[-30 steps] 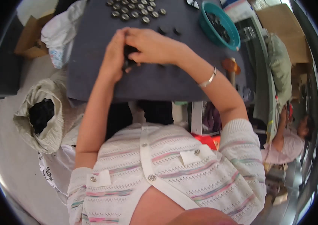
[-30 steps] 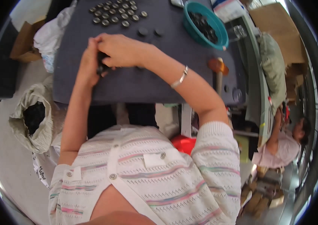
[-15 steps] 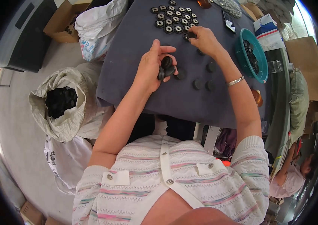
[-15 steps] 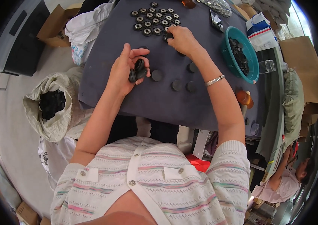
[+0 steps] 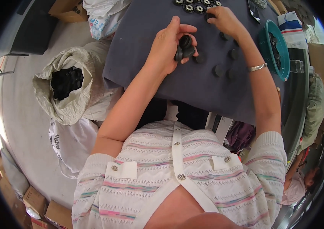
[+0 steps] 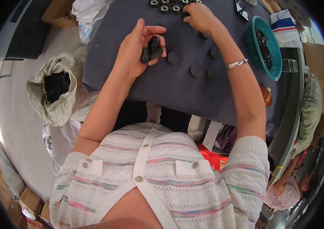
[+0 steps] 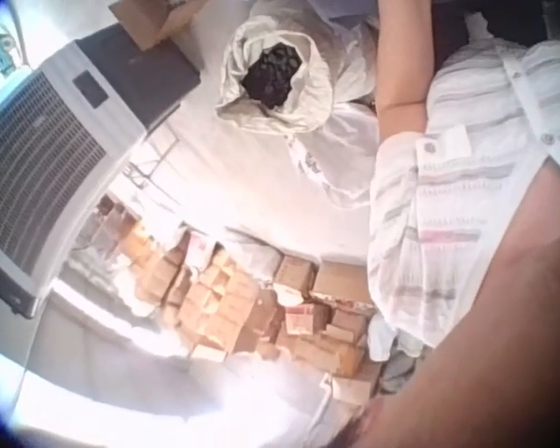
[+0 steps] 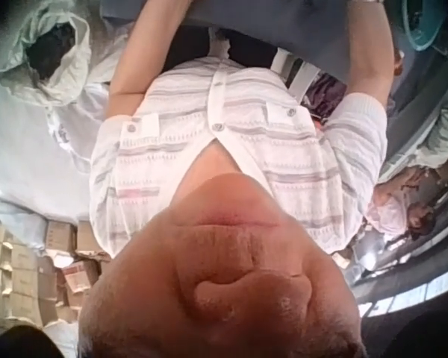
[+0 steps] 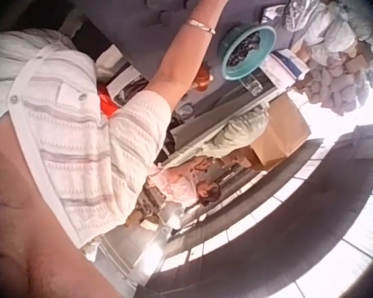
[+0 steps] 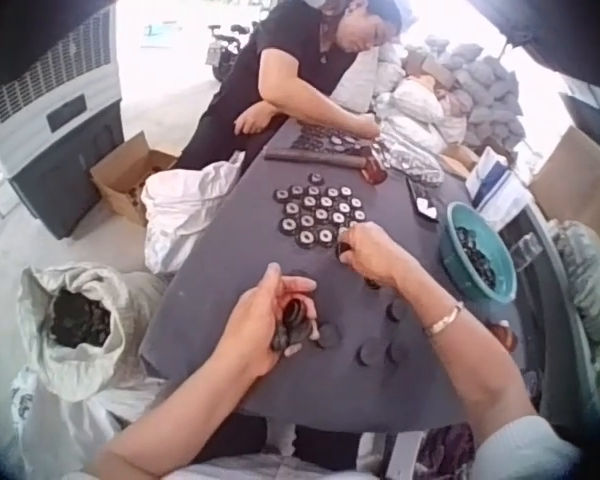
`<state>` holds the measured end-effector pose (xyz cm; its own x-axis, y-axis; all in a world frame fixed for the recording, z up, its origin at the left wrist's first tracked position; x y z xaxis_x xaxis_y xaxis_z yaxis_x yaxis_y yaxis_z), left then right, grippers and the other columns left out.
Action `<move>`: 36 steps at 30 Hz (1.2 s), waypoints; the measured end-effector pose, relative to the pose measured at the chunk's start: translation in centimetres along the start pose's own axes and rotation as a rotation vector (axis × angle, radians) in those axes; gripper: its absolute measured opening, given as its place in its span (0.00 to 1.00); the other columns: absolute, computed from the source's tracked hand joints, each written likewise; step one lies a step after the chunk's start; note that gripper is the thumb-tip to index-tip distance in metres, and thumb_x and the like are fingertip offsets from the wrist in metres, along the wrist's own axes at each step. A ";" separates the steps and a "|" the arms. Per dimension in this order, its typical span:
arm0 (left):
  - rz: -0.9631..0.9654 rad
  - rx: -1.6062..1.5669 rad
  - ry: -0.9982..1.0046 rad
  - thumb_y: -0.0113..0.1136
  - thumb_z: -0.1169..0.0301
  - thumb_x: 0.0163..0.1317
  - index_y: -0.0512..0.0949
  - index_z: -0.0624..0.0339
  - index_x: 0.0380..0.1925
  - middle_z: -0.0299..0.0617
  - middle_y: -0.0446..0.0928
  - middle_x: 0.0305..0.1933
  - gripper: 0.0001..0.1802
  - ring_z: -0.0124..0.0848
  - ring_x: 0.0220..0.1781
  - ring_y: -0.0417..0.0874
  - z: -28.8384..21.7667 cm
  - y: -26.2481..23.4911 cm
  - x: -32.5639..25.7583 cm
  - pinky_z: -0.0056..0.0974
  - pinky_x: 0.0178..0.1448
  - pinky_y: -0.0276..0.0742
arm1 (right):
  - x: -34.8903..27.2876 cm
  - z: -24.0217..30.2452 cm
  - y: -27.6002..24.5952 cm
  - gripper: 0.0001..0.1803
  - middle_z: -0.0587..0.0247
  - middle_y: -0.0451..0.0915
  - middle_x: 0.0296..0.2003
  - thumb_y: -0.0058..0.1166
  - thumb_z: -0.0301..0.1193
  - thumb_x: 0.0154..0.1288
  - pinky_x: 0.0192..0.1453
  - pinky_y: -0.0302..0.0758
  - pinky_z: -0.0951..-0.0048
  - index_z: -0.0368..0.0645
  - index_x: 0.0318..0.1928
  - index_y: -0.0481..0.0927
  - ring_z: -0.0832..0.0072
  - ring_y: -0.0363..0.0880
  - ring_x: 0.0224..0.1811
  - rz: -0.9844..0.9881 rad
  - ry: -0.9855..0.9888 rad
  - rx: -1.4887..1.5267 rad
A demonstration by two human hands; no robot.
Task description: The person assembles small mechanical components by inserting metal rings into rubber bases and seating them with a mallet.
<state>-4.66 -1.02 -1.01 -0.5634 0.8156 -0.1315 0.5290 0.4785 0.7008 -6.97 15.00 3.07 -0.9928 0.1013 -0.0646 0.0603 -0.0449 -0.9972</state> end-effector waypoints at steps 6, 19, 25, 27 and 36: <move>-0.037 -0.022 -0.051 0.30 0.50 0.72 0.72 0.69 0.44 0.44 0.74 0.26 0.30 0.35 0.22 0.78 1.0 -0.5 -0.4 0.30 0.15 0.62 | -0.8 0.8 0.9 0.11 0.46 0.80 0.35 0.57 0.30 0.56 0.48 0.74 0.55 0.36 0.36 0.78 0.51 0.78 0.43 -0.024 -0.037 -0.123; -0.038 -0.020 -0.058 0.31 0.51 0.72 0.72 0.68 0.42 0.44 0.74 0.26 0.29 0.34 0.22 0.78 0.7 -0.4 -0.3 0.31 0.14 0.61 | -0.9 1.2 -0.3 0.09 0.47 0.79 0.35 0.58 0.28 0.56 0.47 0.73 0.55 0.35 0.35 0.77 0.52 0.78 0.44 -0.006 -0.043 -0.044; -0.056 -0.044 -0.013 0.31 0.50 0.72 0.72 0.68 0.43 0.45 0.75 0.26 0.30 0.35 0.23 0.78 0.4 -0.6 0.0 0.30 0.15 0.62 | -1.7 2.3 -0.4 0.10 0.46 0.80 0.35 0.59 0.28 0.54 0.46 0.74 0.57 0.35 0.35 0.78 0.52 0.79 0.42 -0.075 -0.055 -0.097; -0.111 -0.080 -0.041 0.31 0.49 0.71 0.72 0.68 0.43 0.45 0.75 0.27 0.31 0.35 0.23 0.79 0.9 -1.4 -0.4 0.30 0.16 0.62 | -3.1 4.3 0.3 0.10 0.47 0.78 0.35 0.58 0.29 0.55 0.46 0.74 0.57 0.35 0.35 0.76 0.51 0.78 0.41 -0.042 -0.124 -0.109; -0.013 -0.016 -0.012 0.35 0.47 0.70 0.71 0.66 0.45 0.47 0.76 0.29 0.30 0.35 0.22 0.79 0.6 -0.2 -0.3 0.30 0.14 0.62 | -9.0 9.6 -4.5 0.10 0.52 0.76 0.36 0.55 0.32 0.59 0.46 0.74 0.61 0.38 0.36 0.76 0.56 0.77 0.40 -0.225 0.021 -0.079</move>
<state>-4.24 -1.13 -1.59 -0.5627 0.8131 -0.1491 0.5114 0.4841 0.7100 0.69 4.78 8.55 -0.9798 0.1207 0.1594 -0.1533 0.0585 -0.9865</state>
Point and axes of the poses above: each hand's wrist, its own x-axis towards the middle knuckle, its own y-axis out of the palm, z = x × y, the point moved 10 cm from there along x, towards the middle knuckle
